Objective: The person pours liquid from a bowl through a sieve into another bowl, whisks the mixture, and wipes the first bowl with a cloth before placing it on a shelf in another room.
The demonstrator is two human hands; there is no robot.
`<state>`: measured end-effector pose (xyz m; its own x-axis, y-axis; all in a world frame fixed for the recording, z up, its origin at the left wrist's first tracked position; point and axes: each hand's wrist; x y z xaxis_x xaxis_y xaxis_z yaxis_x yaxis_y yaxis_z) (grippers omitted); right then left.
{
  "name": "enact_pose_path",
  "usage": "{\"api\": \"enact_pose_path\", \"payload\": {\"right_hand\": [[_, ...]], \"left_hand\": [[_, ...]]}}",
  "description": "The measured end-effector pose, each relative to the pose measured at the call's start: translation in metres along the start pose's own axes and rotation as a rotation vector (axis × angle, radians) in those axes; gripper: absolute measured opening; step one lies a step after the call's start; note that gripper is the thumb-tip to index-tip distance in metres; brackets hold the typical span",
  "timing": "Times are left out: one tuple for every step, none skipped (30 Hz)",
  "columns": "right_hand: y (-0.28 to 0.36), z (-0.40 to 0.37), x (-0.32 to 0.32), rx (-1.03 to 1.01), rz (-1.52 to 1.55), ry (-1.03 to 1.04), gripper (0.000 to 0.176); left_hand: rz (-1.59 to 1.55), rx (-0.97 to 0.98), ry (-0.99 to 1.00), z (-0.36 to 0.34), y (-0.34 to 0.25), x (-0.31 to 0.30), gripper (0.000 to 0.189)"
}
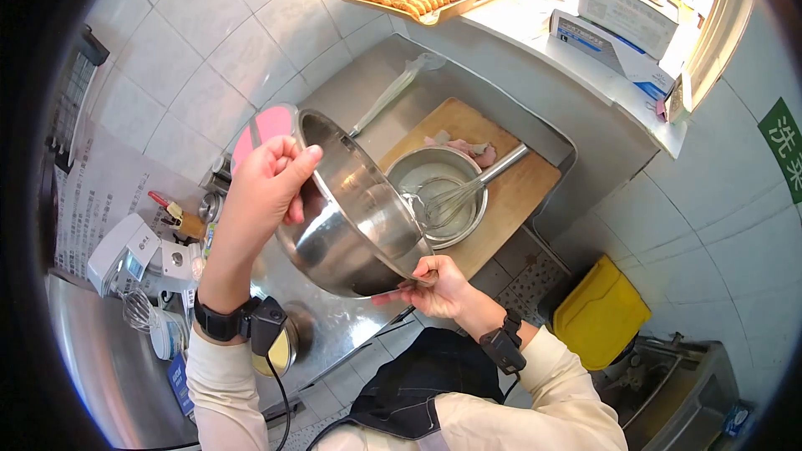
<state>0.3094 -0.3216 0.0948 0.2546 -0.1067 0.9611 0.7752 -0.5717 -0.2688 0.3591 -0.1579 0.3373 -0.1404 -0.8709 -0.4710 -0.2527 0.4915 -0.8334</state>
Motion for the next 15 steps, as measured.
{"api": "enact_pose_path", "payload": {"right_hand": [[0.0, 0.002, -0.003, 0.006, 0.003, 0.001, 0.051], [-0.001, 0.003, -0.004, -0.021, -0.013, -0.003, 0.051], [-0.001, 0.005, -0.005, -0.05, -0.029, -0.007, 0.05], [-0.003, 0.006, -0.001, -0.05, -0.027, -0.005, 0.05], [-0.007, 0.008, 0.003, -0.129, -0.09, 0.027, 0.049], [-0.01, 0.008, 0.009, -0.208, -0.152, 0.06, 0.047], [-0.014, 0.009, 0.017, -0.211, -0.148, 0.063, 0.047], [-0.018, 0.008, 0.026, -0.292, -0.207, -0.017, 0.046], [-0.02, 0.008, 0.029, -0.372, -0.265, -0.098, 0.045], [-0.016, 0.008, 0.023, -0.373, -0.26, -0.094, 0.045], [-0.01, 0.01, 0.013, -0.264, -0.135, 0.007, 0.044], [-0.006, 0.011, 0.004, -0.152, -0.012, 0.108, 0.043], [-0.006, 0.011, 0.001, -0.152, -0.011, 0.111, 0.043], [-0.007, 0.011, 0.0, -0.152, 0.015, 0.113, 0.043], [-0.007, 0.011, -0.003, -0.15, 0.04, 0.113, 0.042]], "left_hand": [[0.028, -0.01, -0.005, 0.0, -0.006, 0.004, 0.026], [0.03, -0.013, -0.008, 0.001, -0.011, 0.007, 0.026], [0.059, 0.013, 0.002, 0.002, -0.014, 0.011, 0.027], [0.087, 0.04, 0.013, 0.004, -0.018, 0.014, 0.027], [0.085, 0.053, 0.021, 0.006, -0.021, 0.018, 0.027], [0.089, 0.053, 0.023, 0.008, -0.025, 0.022, 0.027], [0.122, 0.08, 0.032, 0.01, -0.029, 0.026, 0.026], [0.155, 0.104, 0.04, 0.011, -0.032, 0.03, 0.025], [0.16, 0.102, 0.042, 0.012, -0.034, 0.035, 0.025], [0.186, 0.125, 0.045, 0.014, -0.037, 0.038, 0.025], [0.211, 0.15, 0.047, 0.015, -0.04, 0.042, 0.025], [0.217, 0.151, 0.047, 0.016, -0.042, 0.046, 0.025], [0.24, 0.162, 0.056, 0.017, -0.043, 0.05, 0.024], [0.261, 0.174, 0.064, 0.018, -0.044, 0.054, 0.024], [0.296, 0.204, 0.048, 0.017, -0.045, 0.057, 0.024]]}}
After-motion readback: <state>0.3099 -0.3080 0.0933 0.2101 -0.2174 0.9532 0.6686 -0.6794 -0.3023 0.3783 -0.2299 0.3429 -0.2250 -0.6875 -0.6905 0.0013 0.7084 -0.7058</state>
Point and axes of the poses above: each hand's wrist, its own z-axis towards the middle knuckle, its own x-axis out of the palm, y = z × x, and after that the axes turned 14 degrees about -x, right-handed
